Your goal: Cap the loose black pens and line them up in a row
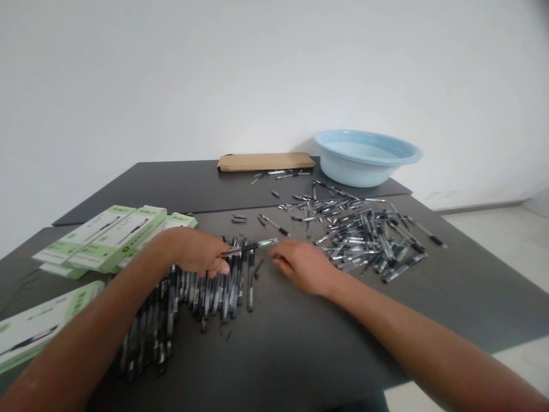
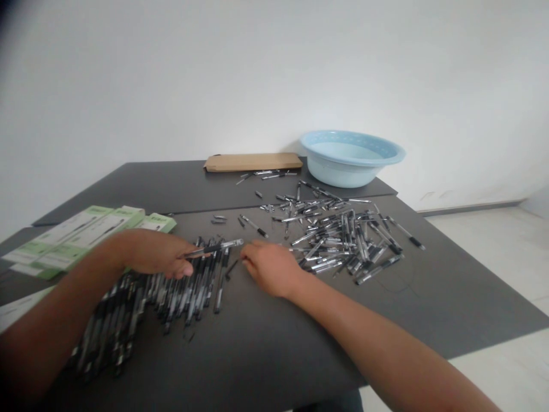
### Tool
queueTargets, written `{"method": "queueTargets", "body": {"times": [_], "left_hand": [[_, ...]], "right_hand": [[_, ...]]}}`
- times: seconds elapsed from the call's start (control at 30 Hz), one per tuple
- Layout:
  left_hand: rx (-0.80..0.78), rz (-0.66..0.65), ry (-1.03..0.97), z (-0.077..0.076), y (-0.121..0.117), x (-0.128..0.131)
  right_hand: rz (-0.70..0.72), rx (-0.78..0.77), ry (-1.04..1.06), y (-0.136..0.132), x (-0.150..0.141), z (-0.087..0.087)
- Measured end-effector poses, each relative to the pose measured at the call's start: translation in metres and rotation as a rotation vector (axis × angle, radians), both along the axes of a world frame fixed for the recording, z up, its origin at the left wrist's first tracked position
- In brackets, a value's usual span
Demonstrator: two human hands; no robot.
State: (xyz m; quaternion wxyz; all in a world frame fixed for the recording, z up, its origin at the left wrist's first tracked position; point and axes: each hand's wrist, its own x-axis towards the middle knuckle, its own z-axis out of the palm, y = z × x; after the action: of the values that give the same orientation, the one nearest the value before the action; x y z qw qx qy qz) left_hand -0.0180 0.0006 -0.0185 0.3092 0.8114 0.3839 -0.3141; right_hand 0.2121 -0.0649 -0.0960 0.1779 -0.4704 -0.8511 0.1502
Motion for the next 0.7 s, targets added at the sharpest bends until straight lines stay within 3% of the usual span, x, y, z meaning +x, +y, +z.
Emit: {"method": "queueTargets", "body": {"times": [0.2,0.43,0.57,0.7], "left_hand": [[-0.008,-0.02,-0.032,0.002,-0.003,0.0],[-0.009,-0.007,-0.067,0.001,-0.004,0.0],[-0.012,0.006,-0.063,0.0,-0.004,0.0],[-0.013,0.026,-0.058,0.001,-0.003,0.0]], "right_hand": [[0.143,0.086,-0.235,-0.006,-0.035,-0.009],[0.123,0.06,-0.263,-0.005,-0.037,-0.022],[0.054,-0.008,-0.173,-0.004,-0.03,-0.021],[-0.008,-0.167,0.159,0.01,-0.002,-0.013]]}}
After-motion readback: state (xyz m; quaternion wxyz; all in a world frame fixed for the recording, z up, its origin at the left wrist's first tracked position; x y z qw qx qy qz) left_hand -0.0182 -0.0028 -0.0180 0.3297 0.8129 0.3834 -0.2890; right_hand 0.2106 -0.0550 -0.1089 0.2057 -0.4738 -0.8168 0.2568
